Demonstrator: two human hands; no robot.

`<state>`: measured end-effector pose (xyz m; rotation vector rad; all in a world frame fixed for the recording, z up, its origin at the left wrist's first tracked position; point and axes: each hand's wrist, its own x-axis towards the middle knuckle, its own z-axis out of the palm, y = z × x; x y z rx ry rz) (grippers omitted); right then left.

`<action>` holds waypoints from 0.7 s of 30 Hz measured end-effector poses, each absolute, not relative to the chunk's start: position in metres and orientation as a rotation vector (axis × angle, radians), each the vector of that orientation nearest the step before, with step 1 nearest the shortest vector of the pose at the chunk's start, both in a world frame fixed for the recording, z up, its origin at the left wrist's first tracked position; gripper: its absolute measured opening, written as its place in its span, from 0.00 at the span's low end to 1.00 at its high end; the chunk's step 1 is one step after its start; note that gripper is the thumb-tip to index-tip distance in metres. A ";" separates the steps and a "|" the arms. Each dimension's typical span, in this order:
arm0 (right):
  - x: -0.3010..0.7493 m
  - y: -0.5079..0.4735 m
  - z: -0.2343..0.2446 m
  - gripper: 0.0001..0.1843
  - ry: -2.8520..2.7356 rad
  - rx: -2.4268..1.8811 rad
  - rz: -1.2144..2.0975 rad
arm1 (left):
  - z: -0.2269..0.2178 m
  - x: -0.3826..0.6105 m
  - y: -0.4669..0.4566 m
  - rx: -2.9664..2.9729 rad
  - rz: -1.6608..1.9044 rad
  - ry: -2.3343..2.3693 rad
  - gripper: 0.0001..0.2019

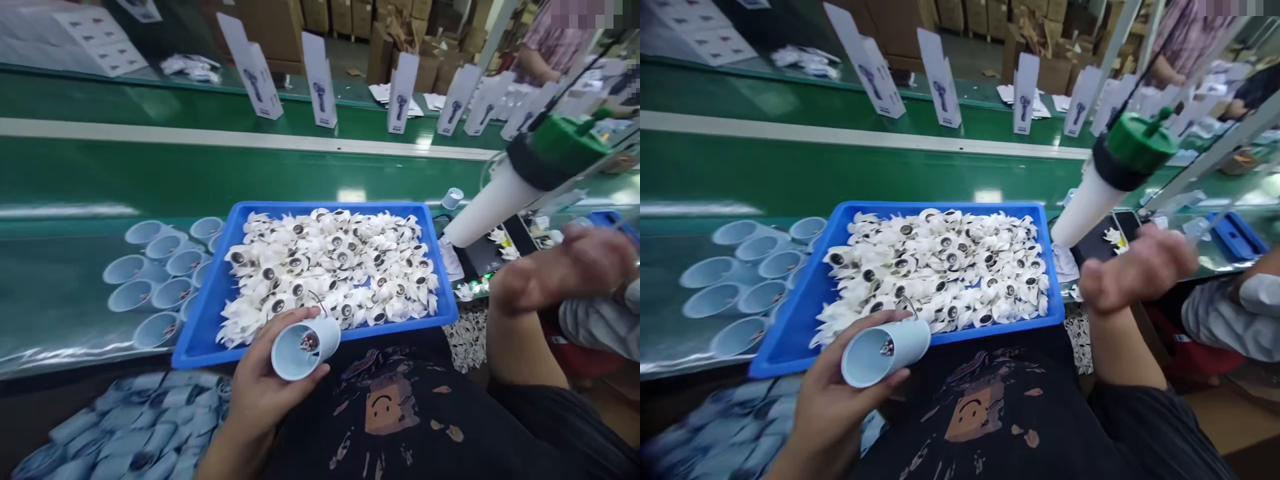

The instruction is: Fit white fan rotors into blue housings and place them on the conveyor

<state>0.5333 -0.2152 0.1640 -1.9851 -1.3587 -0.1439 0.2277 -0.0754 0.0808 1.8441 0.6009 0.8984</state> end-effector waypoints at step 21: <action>0.472 -0.183 0.237 0.41 -1.081 -1.224 0.647 | 0.127 0.323 -0.101 2.269 0.853 0.063 0.20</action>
